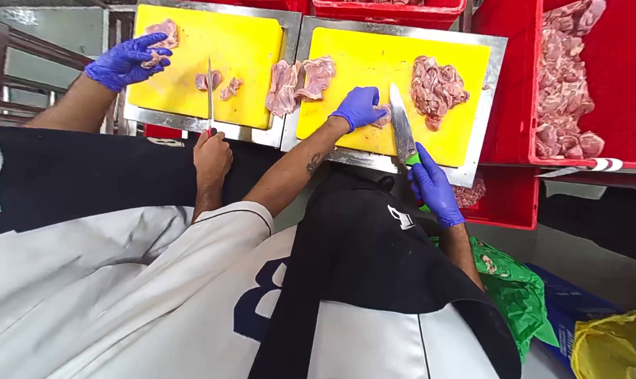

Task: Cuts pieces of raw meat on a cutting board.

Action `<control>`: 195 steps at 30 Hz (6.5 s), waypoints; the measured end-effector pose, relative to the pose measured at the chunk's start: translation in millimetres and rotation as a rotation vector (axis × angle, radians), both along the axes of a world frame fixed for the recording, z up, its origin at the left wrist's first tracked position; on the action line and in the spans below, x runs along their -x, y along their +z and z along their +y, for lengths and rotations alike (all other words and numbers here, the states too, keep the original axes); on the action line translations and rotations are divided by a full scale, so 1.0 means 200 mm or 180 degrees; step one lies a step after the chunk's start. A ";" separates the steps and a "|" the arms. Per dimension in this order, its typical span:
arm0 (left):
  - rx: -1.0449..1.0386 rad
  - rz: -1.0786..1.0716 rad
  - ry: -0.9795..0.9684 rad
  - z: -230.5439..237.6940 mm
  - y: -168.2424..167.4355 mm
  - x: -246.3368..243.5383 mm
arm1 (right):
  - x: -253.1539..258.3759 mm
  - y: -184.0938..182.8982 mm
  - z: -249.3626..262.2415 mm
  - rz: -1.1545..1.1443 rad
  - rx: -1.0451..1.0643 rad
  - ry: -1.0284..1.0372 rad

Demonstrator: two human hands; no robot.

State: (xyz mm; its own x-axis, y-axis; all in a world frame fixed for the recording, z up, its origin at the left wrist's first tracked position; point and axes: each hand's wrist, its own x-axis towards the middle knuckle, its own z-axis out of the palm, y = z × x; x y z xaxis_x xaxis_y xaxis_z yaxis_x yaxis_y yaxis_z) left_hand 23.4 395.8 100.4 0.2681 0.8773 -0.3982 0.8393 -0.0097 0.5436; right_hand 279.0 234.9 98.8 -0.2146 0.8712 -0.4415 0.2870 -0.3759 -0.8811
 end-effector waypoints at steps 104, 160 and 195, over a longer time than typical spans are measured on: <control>-0.1229 -0.0206 -0.0857 -0.04 -0.09 0.06 | 0.27 0.15 0.14 -0.2326 -0.1010 0.1043; 0.0073 -0.1753 0.0259 -0.02 0.05 0.10 | 0.22 0.09 0.40 -0.2224 -0.1284 0.0912; -0.1656 -0.0937 0.0922 -0.34 -0.13 0.41 | 0.39 0.36 0.24 -0.2290 -0.1385 0.1980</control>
State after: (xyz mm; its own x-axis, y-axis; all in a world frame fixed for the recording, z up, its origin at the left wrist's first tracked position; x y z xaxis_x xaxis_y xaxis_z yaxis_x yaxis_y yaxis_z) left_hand -58.9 328.1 75.2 0.0252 0.9883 0.1507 0.6646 -0.1292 0.7359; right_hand 202.0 283.2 171.3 -0.4905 0.8115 -0.3176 0.8315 0.3267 -0.4494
